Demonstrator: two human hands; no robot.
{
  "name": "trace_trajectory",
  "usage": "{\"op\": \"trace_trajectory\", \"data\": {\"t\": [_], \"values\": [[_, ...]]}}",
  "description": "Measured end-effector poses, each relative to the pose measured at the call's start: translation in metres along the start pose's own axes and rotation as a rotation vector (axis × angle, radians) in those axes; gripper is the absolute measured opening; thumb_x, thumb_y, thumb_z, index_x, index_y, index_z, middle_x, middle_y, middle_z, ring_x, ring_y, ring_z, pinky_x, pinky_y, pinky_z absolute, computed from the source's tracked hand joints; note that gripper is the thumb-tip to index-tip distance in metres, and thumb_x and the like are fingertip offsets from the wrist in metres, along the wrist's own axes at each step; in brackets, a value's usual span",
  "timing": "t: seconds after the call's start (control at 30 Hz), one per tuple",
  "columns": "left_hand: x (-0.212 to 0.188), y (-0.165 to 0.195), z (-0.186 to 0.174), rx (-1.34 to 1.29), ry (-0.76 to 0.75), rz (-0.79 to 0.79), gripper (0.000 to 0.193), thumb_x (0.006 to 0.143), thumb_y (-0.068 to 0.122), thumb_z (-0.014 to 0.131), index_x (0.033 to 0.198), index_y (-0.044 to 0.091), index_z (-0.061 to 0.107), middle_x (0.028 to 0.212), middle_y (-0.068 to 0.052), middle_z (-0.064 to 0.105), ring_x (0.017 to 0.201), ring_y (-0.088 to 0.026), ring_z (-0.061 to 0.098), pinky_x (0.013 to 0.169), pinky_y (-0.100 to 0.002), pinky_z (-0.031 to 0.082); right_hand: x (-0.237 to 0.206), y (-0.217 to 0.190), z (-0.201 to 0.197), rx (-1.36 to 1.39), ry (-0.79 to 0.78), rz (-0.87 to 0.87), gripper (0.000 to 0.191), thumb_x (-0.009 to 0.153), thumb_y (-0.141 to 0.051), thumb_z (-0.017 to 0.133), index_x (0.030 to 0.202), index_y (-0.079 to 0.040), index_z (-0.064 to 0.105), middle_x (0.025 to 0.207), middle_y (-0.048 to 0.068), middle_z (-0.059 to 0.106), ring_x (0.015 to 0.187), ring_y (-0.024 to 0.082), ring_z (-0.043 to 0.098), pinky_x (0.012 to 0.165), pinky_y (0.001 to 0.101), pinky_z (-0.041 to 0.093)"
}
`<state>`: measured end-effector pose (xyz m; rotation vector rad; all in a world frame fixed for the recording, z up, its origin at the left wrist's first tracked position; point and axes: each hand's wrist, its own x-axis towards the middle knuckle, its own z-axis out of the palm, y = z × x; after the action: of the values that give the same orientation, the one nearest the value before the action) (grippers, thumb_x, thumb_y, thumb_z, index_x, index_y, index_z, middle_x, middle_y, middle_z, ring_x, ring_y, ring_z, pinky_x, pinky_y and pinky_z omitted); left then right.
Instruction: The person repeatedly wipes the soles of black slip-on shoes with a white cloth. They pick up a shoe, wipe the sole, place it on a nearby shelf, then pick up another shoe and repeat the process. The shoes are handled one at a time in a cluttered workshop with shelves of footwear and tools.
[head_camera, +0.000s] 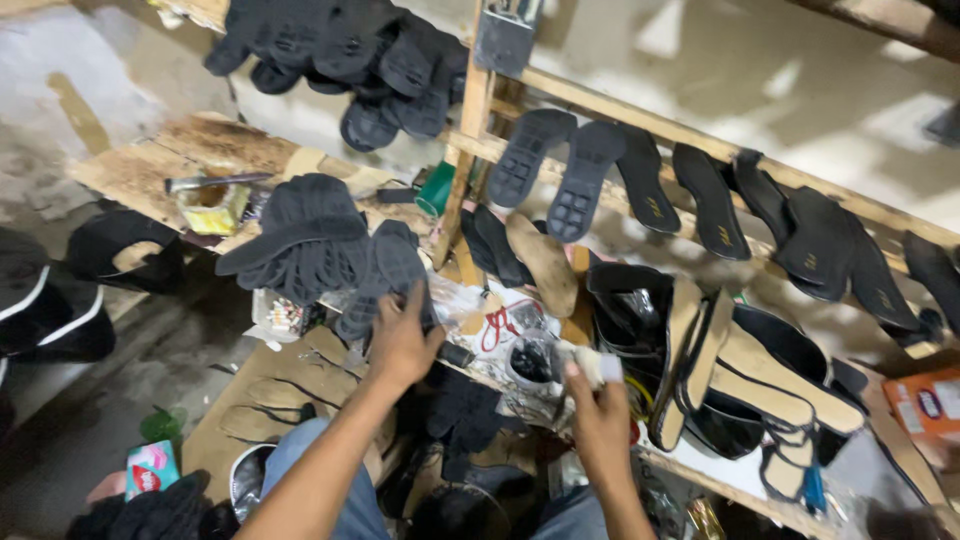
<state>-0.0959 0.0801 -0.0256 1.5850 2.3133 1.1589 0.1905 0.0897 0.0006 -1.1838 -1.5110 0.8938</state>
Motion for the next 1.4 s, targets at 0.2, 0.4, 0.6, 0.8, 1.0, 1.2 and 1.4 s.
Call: {"op": "trace_trajectory", "data": {"t": [0.2, 0.4, 0.6, 0.8, 1.0, 1.2, 1.4], "values": [[0.023, -0.022, 0.009, -0.332, -0.101, -0.132, 0.102, 0.067, 0.019, 0.088, 0.154, 0.007, 0.036, 0.129, -0.025, 0.062, 0.122, -0.036, 0.062, 0.103, -0.043, 0.049, 0.039, -0.008, 0.01, -0.728, -0.183, -0.129, 0.04, 0.09, -0.041, 0.073, 0.104, -0.004, 0.075, 0.101, 0.017, 0.07, 0.095, 0.034, 0.062, 0.087, 0.0453, 0.046], [0.019, -0.029, 0.006, -1.327, 0.145, -0.499, 0.079, 0.085, -0.002, 0.074, 0.151, 0.014, 0.033, 0.125, -0.009, 0.062, 0.113, -0.022, 0.063, 0.099, -0.033, 0.047, 0.048, -0.008, 0.026, -0.794, -0.276, -0.17, 0.038, 0.083, -0.041, 0.075, 0.105, -0.01, 0.078, 0.118, 0.008, 0.068, 0.116, 0.033, 0.051, 0.101, 0.0595, 0.032], [-0.012, -0.009, -0.026, -1.454, -0.269, -0.591, 0.038, 0.088, -0.002, 0.071, 0.118, 0.007, 0.05, 0.11, -0.012, 0.067, 0.101, -0.025, 0.07, 0.084, -0.041, 0.057, 0.047, 0.0, 0.024, -0.691, -0.16, -0.204, 0.04, 0.085, -0.04, 0.072, 0.111, -0.009, 0.077, 0.124, 0.009, 0.065, 0.116, 0.034, 0.051, 0.098, 0.0586, 0.032], [-0.043, 0.034, -0.048, -1.293, -0.276, -0.535, 0.03, 0.099, 0.025, 0.057, 0.123, 0.007, 0.06, 0.117, -0.009, 0.075, 0.099, -0.019, 0.07, 0.078, -0.038, 0.054, 0.042, 0.004, 0.014, -0.671, -0.122, -0.26, 0.038, 0.09, -0.04, 0.068, 0.108, -0.007, 0.074, 0.113, 0.013, 0.07, 0.108, 0.035, 0.058, 0.094, 0.0533, 0.036], [-0.067, 0.048, -0.045, -1.246, -0.307, -0.403, 0.037, 0.098, 0.012, 0.062, 0.133, 0.0, 0.058, 0.116, -0.015, 0.074, 0.103, -0.023, 0.072, 0.088, -0.036, 0.057, 0.03, -0.011, 0.008, -0.473, -0.088, -0.062, 0.037, 0.089, -0.036, 0.07, 0.112, -0.007, 0.075, 0.1, 0.019, 0.073, 0.097, 0.032, 0.064, 0.093, 0.045, 0.043], [-0.087, 0.048, -0.018, -1.262, -0.468, -0.357, 0.073, 0.088, -0.005, 0.062, 0.154, 0.015, 0.036, 0.116, -0.007, 0.071, 0.099, -0.014, 0.068, 0.085, -0.031, 0.057, -0.001, -0.046, 0.022, 0.13, -0.197, -0.162, 0.028, 0.089, -0.018, 0.075, 0.115, -0.007, 0.075, 0.109, 0.009, 0.075, 0.1, 0.02, 0.065, 0.09, 0.0314, 0.05], [-0.099, 0.049, -0.004, -1.135, -0.607, -0.283, 0.099, 0.095, -0.012, 0.069, 0.173, 0.025, 0.019, 0.116, -0.014, 0.065, 0.089, -0.021, 0.053, 0.07, -0.033, 0.042, -0.02, -0.082, 0.031, -0.301, -0.073, -0.704, 0.027, 0.084, -0.012, 0.076, 0.11, -0.007, 0.075, 0.102, 0.008, 0.072, 0.1, 0.028, 0.062, 0.091, 0.0382, 0.042]]}}
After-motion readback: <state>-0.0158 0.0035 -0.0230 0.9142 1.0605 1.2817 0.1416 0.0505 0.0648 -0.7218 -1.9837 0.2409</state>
